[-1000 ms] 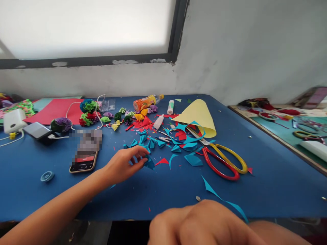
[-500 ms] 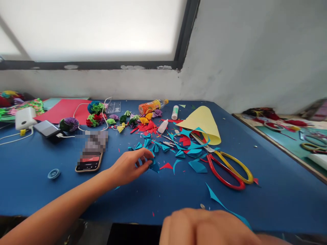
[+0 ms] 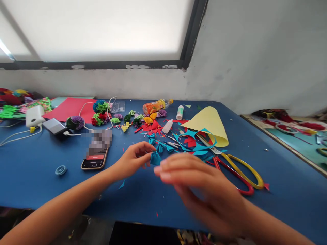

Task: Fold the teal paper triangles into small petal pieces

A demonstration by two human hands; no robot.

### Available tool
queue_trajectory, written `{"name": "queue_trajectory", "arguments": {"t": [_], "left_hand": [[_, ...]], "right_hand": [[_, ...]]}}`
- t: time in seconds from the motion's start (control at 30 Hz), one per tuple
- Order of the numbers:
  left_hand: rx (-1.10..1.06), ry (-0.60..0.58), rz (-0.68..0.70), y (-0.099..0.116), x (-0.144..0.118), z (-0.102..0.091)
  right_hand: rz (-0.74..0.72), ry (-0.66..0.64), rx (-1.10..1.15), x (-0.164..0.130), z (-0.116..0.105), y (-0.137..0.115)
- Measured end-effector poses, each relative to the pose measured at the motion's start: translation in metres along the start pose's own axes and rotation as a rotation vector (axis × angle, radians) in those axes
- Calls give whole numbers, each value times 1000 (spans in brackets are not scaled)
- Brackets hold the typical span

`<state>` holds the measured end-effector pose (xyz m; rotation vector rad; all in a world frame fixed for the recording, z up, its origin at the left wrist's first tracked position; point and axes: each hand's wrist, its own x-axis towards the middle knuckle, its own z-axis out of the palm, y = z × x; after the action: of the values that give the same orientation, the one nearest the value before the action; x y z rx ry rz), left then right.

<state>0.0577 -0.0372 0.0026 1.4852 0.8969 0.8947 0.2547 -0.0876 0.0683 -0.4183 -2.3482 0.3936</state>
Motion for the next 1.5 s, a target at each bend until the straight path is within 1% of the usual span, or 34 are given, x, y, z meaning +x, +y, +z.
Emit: {"name": "queue_trajectory", "arguments": {"t": [0.07,0.13,0.2,0.3,0.37,0.4,0.47,0.53,0.6,0.7,0.8,0.87,0.93,1.07,1.2,1.27,1.33,1.4,1.43,1.5], "left_hand": [[-122,18,-39,2,2,-2],[-199,24,-93,4,2,-3],[-251,10,-147,4,2,-3],[-273,-50,-219,2,2,-2],[-239,-83,-250,0,1,-1],[-202,-81,-244,-1,1,0],[-91,-18,-158,-3,0,1],[50,83,-1,-3,-2,0],[209,130,147,-3,-4,-1],[421,77,296,-3,-6,-2],[515,44,356,-4,-6,-1],[536,43,327,-5,-5,-1],[541,40,264,-4,-4,-2],[479,52,148,-3,-4,-1],[425,108,57,-5,-3,1],[421,90,23,-4,-3,0],[453,16,-7,-3,-3,-1],[494,-103,-63,-2,-4,-3],[501,-174,-106,-1,-4,-4],[482,-313,-216,0,-4,-6]], "right_hand": [[-37,21,-65,5,3,27],[-22,-61,-146,3,9,52],[-20,-71,-190,-3,16,70],[-69,17,-219,-9,24,79],[-94,61,-222,-10,27,78],[-96,72,-217,-10,28,77],[-62,95,-199,-11,29,73],[14,126,-170,-12,30,72],[112,136,-140,-14,32,72],[220,83,-93,-17,35,73],[283,44,-48,-19,38,75],[312,48,-23,-19,40,75],[330,57,-4,-18,41,76],[375,77,49,-17,42,75],[458,145,185,-16,44,73],[502,172,255,-16,45,72],[518,164,271,-16,46,72],[493,115,244,-17,47,72],[473,71,234,-17,47,73],[435,-60,255,-18,48,75]]}}
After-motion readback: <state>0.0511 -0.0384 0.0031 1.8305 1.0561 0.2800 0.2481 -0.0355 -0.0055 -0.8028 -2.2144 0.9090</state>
